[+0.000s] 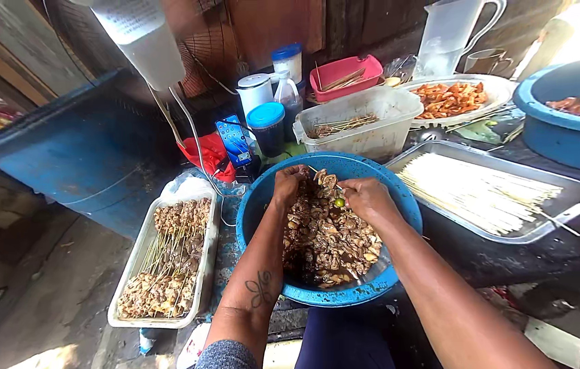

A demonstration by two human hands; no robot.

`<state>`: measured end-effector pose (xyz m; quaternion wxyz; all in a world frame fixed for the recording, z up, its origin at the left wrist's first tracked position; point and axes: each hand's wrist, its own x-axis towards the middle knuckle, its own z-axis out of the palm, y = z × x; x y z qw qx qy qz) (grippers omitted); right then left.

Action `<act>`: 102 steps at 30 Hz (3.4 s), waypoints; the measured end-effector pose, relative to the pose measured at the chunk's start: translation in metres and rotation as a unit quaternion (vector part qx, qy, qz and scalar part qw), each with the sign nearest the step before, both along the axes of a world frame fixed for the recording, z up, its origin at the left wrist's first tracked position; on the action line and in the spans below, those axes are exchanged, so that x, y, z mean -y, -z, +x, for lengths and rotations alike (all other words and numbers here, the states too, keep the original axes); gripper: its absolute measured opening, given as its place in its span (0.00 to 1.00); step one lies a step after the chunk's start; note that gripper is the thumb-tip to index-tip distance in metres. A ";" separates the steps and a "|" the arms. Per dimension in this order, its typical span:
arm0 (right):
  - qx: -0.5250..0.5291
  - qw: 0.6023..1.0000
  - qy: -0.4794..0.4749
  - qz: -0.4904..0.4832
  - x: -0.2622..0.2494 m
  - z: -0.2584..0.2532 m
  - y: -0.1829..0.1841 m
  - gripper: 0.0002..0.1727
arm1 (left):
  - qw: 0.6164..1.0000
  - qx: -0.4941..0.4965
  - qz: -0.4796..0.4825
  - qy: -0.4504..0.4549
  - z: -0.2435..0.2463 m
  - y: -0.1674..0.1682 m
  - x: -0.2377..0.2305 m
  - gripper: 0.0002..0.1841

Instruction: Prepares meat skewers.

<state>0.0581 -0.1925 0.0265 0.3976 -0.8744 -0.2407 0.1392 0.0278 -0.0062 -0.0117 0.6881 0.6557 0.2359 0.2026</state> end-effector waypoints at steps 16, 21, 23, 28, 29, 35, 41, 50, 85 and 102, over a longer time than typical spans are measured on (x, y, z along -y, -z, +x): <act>0.003 0.999 -0.032 -0.017 -0.001 0.000 0.002 0.17 | 0.977 -0.067 0.203 -0.003 -0.002 -0.003 0.003 0.12; -0.013 1.000 -0.022 -0.009 -0.004 -0.002 0.000 0.17 | 0.933 -0.107 0.343 -0.023 -0.007 -0.017 0.015 0.13; -0.023 1.000 -0.014 0.010 -0.005 -0.003 0.001 0.17 | 0.915 -0.123 0.383 -0.020 -0.008 -0.022 0.019 0.14; -0.048 0.998 0.006 0.030 -0.013 -0.002 0.000 0.18 | 0.904 -0.106 0.414 0.017 -0.008 -0.029 0.027 0.14; -0.055 0.998 0.009 0.039 -0.013 -0.002 -0.001 0.18 | 0.919 -0.076 0.386 0.016 -0.008 -0.027 0.026 0.13; -0.119 0.984 0.024 0.131 -0.011 0.001 0.000 0.17 | 0.999 0.003 0.028 0.026 -0.004 -0.011 0.020 0.28; -0.158 0.971 0.053 0.171 -0.006 0.000 -0.005 0.17 | 0.990 -0.055 -0.080 0.104 -0.005 -0.010 0.025 0.17; -0.168 0.964 0.043 0.201 -0.005 -0.001 -0.005 0.16 | 0.981 -0.092 -0.149 0.082 -0.008 -0.015 0.025 0.09; -0.022 0.999 -0.032 -0.014 -0.009 -0.004 0.003 0.17 | 0.938 -0.113 0.324 -0.047 -0.009 -0.016 0.011 0.08; -0.054 0.992 0.090 0.073 -0.005 0.003 0.003 0.18 | 0.856 -0.264 0.389 0.216 -0.009 -0.008 0.029 0.13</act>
